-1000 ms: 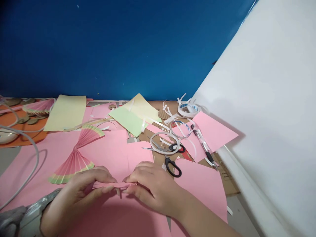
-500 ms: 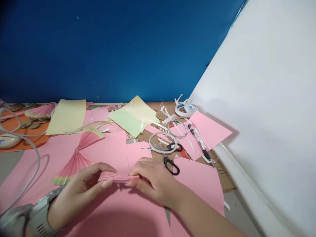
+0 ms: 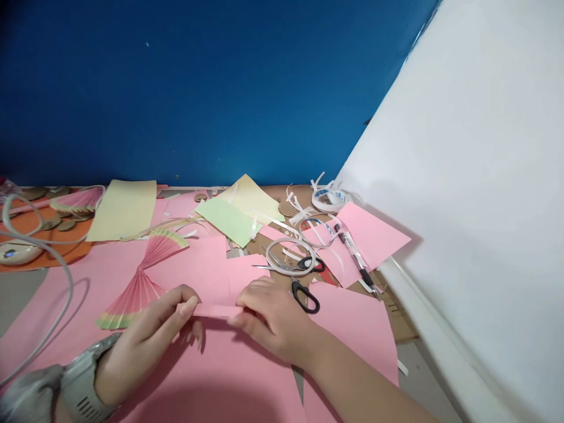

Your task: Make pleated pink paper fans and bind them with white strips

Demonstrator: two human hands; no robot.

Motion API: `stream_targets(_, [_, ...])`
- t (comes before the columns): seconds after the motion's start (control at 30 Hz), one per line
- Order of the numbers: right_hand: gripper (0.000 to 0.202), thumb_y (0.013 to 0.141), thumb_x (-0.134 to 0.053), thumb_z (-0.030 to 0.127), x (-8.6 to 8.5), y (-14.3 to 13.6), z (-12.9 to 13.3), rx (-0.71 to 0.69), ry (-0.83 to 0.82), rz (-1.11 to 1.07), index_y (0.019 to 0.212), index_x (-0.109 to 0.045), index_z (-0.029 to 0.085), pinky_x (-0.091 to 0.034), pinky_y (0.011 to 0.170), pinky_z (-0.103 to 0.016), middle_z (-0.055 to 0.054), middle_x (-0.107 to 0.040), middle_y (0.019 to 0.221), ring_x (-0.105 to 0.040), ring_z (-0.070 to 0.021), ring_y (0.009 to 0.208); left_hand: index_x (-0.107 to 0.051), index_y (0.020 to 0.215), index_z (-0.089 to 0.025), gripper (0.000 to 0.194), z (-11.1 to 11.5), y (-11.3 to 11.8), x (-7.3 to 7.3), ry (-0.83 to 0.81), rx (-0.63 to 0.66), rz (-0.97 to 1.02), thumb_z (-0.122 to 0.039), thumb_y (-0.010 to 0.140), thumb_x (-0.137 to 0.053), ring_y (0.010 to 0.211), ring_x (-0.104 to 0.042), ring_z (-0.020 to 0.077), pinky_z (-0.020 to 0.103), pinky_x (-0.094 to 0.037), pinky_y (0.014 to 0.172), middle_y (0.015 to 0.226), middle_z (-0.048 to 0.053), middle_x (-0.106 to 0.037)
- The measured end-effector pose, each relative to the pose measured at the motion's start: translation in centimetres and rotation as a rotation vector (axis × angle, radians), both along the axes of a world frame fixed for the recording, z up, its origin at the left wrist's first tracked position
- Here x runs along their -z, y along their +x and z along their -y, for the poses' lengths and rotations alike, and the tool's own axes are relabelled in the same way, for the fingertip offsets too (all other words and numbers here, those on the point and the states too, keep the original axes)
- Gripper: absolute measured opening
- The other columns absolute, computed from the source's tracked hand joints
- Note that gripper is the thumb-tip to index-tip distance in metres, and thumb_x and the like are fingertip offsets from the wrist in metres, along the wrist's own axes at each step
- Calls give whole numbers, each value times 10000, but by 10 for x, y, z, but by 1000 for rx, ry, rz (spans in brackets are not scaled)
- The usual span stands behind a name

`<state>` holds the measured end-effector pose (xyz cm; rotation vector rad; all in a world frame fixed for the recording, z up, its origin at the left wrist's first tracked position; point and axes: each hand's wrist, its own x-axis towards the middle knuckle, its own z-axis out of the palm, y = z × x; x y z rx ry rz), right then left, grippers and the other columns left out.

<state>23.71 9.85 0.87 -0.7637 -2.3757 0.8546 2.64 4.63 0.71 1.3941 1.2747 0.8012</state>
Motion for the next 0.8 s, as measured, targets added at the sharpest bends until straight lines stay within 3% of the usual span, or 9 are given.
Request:
stream_targets(0.07, [359,871,-463,516,1,-1,2,2,50,17,762,-489,175,-315,645,-282,-2,-500,668,-439,-144,641,-447,686,-197,366,1,0,1,12,6,-86,-414,946,-308,518,-501,115,257,-371,573,527,-34,-571])
stream_targets(0.13, [323,864,-498,481,1,-3,4,0,63,63,773,-511,171,-313,645,-284,-7,-523,667,-452,-148,645,-429,643,-199,395,2,0,0,9,12,-130,-428,942,-309,500,-495,116,257,-366,574,491,-37,-558])
stream_targets(0.27, [256,932,-409,315,-2,-5,6,7,-10,87,751,-515,168,-327,639,-269,-8,-534,652,-469,-133,632,-461,690,-194,362,1,-1,-3,-9,37,-24,-436,931,-340,526,-540,125,250,-396,590,512,-36,-566])
stream_targets(0.57, [279,931,-402,368,-5,-4,4,21,-17,81,737,-476,181,-340,647,-262,1,-502,666,-444,-129,632,-556,792,-160,260,-4,-1,-9,-69,63,166,-370,899,-448,602,-550,135,238,-447,581,671,4,-588])
stream_targets(0.8, [352,960,-288,384,-5,-2,1,44,-167,-39,724,-456,184,-361,615,-246,10,-509,631,-486,-120,613,-510,716,-177,292,-4,-2,-5,-43,21,69,-387,904,-435,552,-531,118,217,-418,547,601,-26,-554])
